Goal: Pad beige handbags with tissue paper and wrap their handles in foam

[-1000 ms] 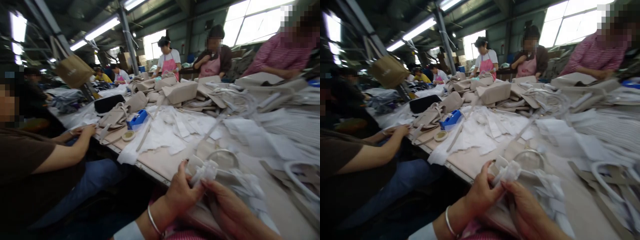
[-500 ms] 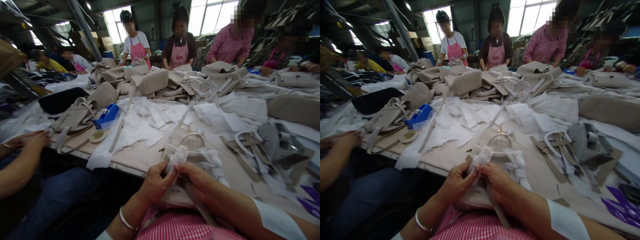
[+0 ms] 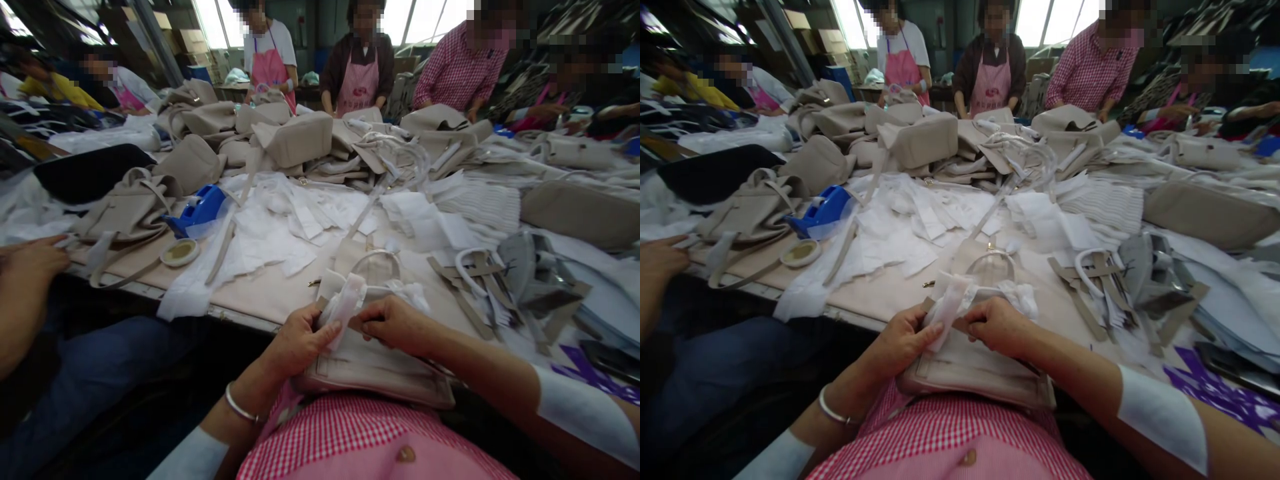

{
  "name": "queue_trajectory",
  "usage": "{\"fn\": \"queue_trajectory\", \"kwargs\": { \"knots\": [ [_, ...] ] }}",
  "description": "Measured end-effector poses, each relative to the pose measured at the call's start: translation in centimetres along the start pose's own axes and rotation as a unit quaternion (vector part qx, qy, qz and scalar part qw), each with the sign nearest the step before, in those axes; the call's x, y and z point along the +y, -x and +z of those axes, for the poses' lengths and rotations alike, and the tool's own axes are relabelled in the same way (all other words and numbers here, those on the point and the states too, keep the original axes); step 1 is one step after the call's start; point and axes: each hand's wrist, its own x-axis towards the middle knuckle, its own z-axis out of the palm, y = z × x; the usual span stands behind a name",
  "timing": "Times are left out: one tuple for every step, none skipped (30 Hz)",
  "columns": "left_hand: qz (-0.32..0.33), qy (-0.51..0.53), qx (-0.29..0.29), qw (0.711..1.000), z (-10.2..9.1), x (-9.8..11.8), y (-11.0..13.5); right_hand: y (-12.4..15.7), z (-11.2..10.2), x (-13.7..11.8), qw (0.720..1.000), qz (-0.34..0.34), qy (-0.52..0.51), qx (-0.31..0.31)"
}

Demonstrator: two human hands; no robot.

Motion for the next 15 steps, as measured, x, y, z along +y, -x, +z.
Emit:
{"fn": "queue_trajectory", "kwargs": {
  "knots": [
    [0.001,-0.001,0.0,1.0,0.0,0.0,0.0,0.0,-0.2,-0.2,0.999,-0.023,0.03,0.008],
    [-0.002,-0.003,0.001,1.0,0.0,0.0,0.0,-0.1,-0.2,-0.3,0.998,-0.048,0.048,0.014],
    [-0.007,-0.003,0.002,1.0,0.0,0.0,-0.1,-0.1,-0.2,-0.4,0.996,-0.071,0.057,0.018],
    [-0.011,-0.001,0.002,1.0,0.0,-0.1,-0.1,-0.1,-0.1,-0.4,0.994,-0.088,0.061,0.021],
    [-0.016,0.001,0.0,1.0,-0.1,-0.1,-0.1,-0.2,0.0,-0.3,0.993,-0.096,0.061,0.023],
    [-0.018,0.003,-0.002,1.0,-0.1,-0.1,-0.2,-0.2,0.1,-0.2,0.993,-0.1,0.061,0.025],
    [-0.017,0.002,-0.004,1.0,-0.2,-0.1,-0.2,-0.3,0.2,-0.1,0.992,-0.101,0.061,0.03],
    [-0.013,-0.004,-0.005,1.0,-0.3,0.0,-0.2,-0.2,0.3,0.0,0.992,-0.103,0.06,0.036],
    [-0.008,-0.016,-0.005,1.0,-0.3,0.0,-0.2,-0.2,0.3,0.1,0.992,-0.103,0.057,0.036],
    [-0.001,-0.031,-0.004,1.0,-0.4,0.1,-0.2,0.0,0.2,0.1,0.993,-0.1,0.048,0.031],
    [0.005,-0.047,0.0,0.999,-0.4,0.1,-0.2,0.2,0.0,0.0,0.995,-0.093,0.032,0.022],
    [0.011,-0.062,0.005,0.998,-0.5,0.2,-0.2,0.5,-0.3,-0.2,0.996,-0.087,0.012,0.013],
    [0.014,-0.071,0.009,0.997,-0.5,0.2,-0.2,0.9,-0.6,-0.3,0.996,-0.089,-0.005,0.005],
    [0.015,-0.074,0.012,0.997,-0.5,0.2,-0.2,1.3,-1.0,-0.5,0.995,-0.103,-0.015,-0.002],
    [0.014,-0.074,0.014,0.997,-0.5,0.2,-0.2,1.7,-1.4,-0.8,0.991,-0.129,-0.018,-0.01]
  ]
}}
